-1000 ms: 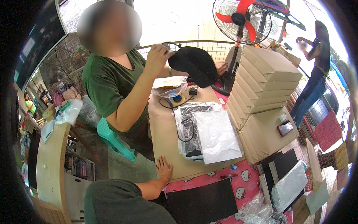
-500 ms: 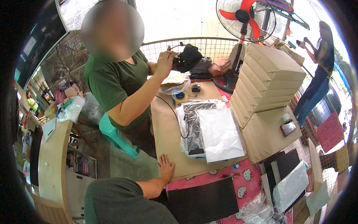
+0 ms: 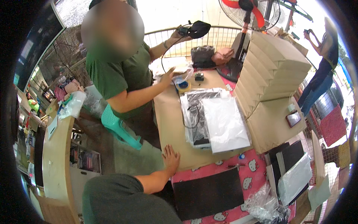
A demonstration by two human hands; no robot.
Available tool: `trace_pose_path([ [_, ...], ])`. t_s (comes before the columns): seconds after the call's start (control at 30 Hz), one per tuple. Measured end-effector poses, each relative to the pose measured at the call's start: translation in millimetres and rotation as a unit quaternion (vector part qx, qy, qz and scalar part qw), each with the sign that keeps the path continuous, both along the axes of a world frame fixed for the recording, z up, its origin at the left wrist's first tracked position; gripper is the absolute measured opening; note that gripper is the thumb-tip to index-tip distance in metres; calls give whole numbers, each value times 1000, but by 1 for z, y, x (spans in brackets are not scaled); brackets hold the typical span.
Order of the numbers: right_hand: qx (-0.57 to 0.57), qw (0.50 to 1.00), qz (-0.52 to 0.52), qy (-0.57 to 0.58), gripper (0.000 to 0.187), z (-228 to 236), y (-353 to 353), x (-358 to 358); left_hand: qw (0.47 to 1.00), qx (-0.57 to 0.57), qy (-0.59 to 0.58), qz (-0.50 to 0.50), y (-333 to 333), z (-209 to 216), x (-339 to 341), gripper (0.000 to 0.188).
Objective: The person wraps black rectangular items in brown paper, secures the paper with tape from a dispenser, and stacks the wrapped packages.
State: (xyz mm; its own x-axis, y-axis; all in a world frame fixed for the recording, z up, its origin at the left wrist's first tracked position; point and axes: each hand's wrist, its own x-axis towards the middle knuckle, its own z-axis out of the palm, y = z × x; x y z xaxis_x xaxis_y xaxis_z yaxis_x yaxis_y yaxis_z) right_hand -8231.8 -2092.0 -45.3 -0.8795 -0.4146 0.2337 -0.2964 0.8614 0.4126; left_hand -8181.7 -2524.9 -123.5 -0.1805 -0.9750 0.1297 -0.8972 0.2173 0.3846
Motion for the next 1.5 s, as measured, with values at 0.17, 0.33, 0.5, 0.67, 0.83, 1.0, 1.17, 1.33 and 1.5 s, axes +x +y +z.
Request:
trace_pose_path([
  [0.17, -102, 991, -43, 81, 19, -43, 19, 0, 1000, 4, -15, 8, 7, -16, -1, 69],
  [0.33, -197, 977, -78, -11, 25, -54, 28, 6, 1000, -8, -18, 15, 4, -23, 6, 70],
  [0.5, -383, 903, -191, -25, 27, -64, 27, 4, 999, 30, -2, 11, 8, -14, 3, 70],
  [0.67, -311, 938, -149, -17, 35, -83, 44, 2, 999, 35, -11, 7, 4, -20, 9, 70],
  [0.83, -117, 987, -106, -9, 49, -116, 64, -4, 1000, 26, 7, 5, 8, -12, 3, 70],
  [1.0, -188, 979, -76, 0, 36, -115, 63, -1, 999, 21, 25, -7, 8, -11, 12, 69],
  [1.17, -297, 945, -135, -14, 29, -122, 67, -8, 999, 21, 32, -38, 5, -10, 17, 69],
  [1.33, -345, 918, -194, -31, 29, -116, 59, -8, 981, 82, 106, -138, -13, -19, 62, 70],
  [1.5, -349, 921, -171, -29, 29, -108, 54, -2, 972, 143, 111, -152, -22, -59, 171, 73],
])
